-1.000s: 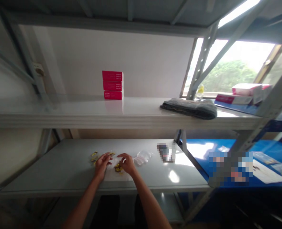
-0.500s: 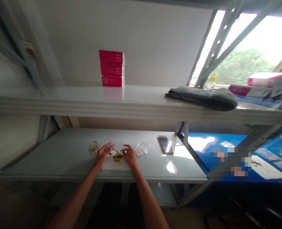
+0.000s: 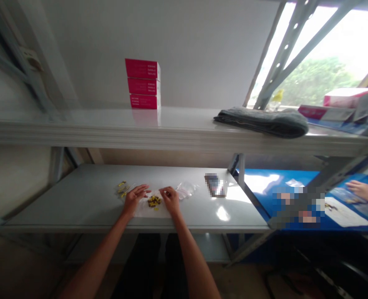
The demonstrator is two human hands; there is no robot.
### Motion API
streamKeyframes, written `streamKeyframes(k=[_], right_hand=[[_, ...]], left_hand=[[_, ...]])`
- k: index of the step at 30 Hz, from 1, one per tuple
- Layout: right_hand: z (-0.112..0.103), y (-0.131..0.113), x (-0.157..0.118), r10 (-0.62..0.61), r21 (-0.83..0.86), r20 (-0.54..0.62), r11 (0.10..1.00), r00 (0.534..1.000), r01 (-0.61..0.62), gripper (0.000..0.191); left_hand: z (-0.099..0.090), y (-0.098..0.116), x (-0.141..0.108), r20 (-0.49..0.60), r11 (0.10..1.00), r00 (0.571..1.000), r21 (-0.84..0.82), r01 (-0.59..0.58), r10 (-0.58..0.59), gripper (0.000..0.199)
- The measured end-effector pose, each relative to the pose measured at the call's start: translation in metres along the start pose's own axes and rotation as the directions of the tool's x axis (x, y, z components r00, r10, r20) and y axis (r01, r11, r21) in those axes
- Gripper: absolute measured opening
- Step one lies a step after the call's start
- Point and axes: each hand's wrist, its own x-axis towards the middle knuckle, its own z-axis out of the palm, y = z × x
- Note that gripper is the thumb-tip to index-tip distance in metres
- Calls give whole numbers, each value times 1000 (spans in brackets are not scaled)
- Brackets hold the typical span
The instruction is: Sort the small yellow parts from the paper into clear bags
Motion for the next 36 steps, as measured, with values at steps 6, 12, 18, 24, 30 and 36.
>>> streamKeyframes(k=[6, 12, 18, 24, 30, 36], right_hand=[[-2, 2, -3, 227, 116, -357, 973, 906, -198, 45], [-17, -8, -7, 323, 48, -646, 921, 692, -385, 72], [-17, -10, -9, 154, -158, -724, 912, 672, -379, 40], [0, -22, -19, -134, -392, -397, 919, 908, -35, 31], [48, -53, -32, -41, -234, 13, 971, 999, 43, 24], [83, -53, -36, 67, 29, 107, 997, 992, -70, 27]], left_hand=[[-6, 0, -4, -309, 837, 901, 538, -99, 305, 30], [-13, -7, -3, -347, 596, 843, 802, 39, 412, 45], [-14, 1, -1, -237, 384, 926, 916, 112, 296, 33], [-23, 12, -7, -352, 410, 844, 895, 176, 404, 27], [-33, 16, -19, -320, 514, 733, 856, -48, 600, 26], [-28, 23, -43, 105, 387, 708, 777, -497, 699, 15]])
